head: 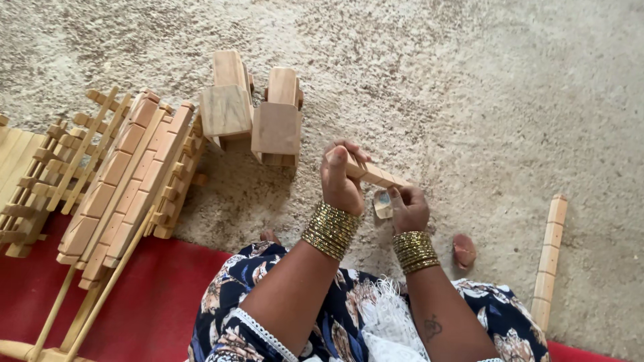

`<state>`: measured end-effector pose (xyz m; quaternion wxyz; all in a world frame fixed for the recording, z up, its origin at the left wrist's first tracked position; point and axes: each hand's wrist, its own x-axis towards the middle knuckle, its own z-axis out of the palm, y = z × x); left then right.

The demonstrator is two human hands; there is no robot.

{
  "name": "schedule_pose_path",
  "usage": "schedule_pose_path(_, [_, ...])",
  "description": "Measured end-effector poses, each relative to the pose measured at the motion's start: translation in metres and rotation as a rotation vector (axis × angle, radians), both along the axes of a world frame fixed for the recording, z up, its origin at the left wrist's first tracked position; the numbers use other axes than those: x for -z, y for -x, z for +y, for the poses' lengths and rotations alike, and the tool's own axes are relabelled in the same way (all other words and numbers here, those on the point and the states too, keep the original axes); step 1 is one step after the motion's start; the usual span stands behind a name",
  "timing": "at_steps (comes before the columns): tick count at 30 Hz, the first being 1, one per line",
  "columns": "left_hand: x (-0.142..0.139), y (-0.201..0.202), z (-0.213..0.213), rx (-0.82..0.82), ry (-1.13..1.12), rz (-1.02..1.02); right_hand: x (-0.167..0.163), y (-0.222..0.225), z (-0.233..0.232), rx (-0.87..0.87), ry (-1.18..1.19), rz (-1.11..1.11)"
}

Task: The person sits on the floor and sands a long wooden slat, rubbing it repeatedly with a small abrasive block and turning the slat over to work different sides. Finished slats are set down beside other assembled wooden pieces on the floor.

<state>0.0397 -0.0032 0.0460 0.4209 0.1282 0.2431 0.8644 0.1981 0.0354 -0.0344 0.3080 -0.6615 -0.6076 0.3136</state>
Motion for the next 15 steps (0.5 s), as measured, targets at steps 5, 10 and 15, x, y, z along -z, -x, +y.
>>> schedule_pose_path(5, [0.003,0.003,0.002,-0.051,-0.01,0.027,-0.027,0.01,-0.011,-0.138,0.45,-0.388])
schedule_pose_path(10, [0.005,0.002,0.003,-0.072,0.011,0.04,-0.034,0.014,-0.015,-0.301,0.275,-0.61])
schedule_pose_path(15, [0.005,0.004,0.005,-0.07,0.052,-0.034,-0.012,-0.006,-0.007,-0.336,0.216,-0.562])
